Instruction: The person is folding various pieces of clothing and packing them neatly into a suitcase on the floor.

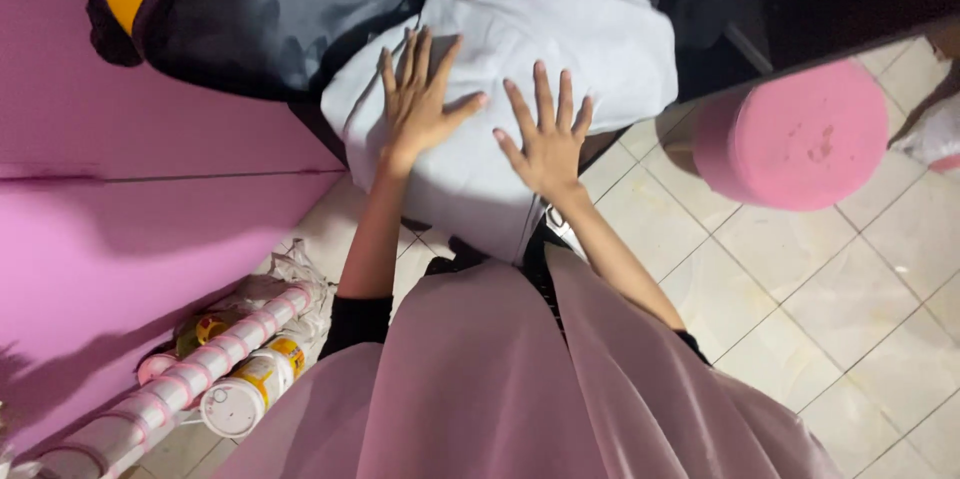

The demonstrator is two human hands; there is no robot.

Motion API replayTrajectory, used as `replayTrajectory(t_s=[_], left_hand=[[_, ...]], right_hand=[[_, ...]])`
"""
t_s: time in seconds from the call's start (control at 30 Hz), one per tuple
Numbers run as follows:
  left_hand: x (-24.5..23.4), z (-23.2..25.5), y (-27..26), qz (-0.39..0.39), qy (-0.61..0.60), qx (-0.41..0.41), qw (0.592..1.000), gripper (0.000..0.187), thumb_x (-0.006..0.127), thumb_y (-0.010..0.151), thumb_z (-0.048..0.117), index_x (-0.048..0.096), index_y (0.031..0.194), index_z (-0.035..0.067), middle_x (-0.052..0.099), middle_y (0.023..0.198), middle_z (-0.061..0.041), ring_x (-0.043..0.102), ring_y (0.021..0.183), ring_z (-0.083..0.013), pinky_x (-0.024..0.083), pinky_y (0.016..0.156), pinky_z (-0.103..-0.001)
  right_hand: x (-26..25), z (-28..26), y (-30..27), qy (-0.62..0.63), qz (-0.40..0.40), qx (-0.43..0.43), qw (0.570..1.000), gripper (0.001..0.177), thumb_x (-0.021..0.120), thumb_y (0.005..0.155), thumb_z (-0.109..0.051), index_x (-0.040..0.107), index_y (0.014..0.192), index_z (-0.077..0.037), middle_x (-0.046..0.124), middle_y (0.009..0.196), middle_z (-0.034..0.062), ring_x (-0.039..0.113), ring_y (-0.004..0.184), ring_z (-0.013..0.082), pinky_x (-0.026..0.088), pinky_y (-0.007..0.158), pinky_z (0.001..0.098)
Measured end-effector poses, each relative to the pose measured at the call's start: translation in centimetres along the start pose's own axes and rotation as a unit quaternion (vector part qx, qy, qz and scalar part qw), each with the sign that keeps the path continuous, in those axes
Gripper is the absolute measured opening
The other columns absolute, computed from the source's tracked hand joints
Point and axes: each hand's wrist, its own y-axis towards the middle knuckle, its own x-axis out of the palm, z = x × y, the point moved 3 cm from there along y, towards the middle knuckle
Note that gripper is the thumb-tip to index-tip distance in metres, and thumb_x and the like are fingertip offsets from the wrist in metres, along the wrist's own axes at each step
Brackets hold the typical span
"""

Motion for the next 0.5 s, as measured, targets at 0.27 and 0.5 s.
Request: replayTrajectory(t_s=[0.27,0.5], left_hand=[[0.2,-0.7,-0.2,0.145,0.001,-0.066,0.987,0.107,0.063,0.092,0.073,0.025,0.162,0.001,0.025,0.164,-0.036,0.013,0.155,-0.0455,-0.003,0.118,-0.069],[-1.5,0.0,-0.8,0.201,-0.086,-0.013,0.976,0.055,0.071,0.097,0.047,0.061,0.136,0.009,0.064,0.137,-0.011,0.056,0.132,-0.0296,0.023,0.122,-0.054]], right_hand=[[-1.2,3.4,0.6,0.068,0.005,-0.017,0.998,0.068,0.058,0.101,-0.057,0.044,0.159,-0.023,0.022,0.168,0.0221,0.023,0.152,0.0442,0.018,0.118,0.0630],[-1.3,2.1,-0.4,0.086,0.064,0.004,0.994,0.067,0.068,0.102,-0.043,0.046,0.158,-0.012,0.035,0.158,0.0282,0.039,0.140,0.0442,0.035,0.110,0.0548]])
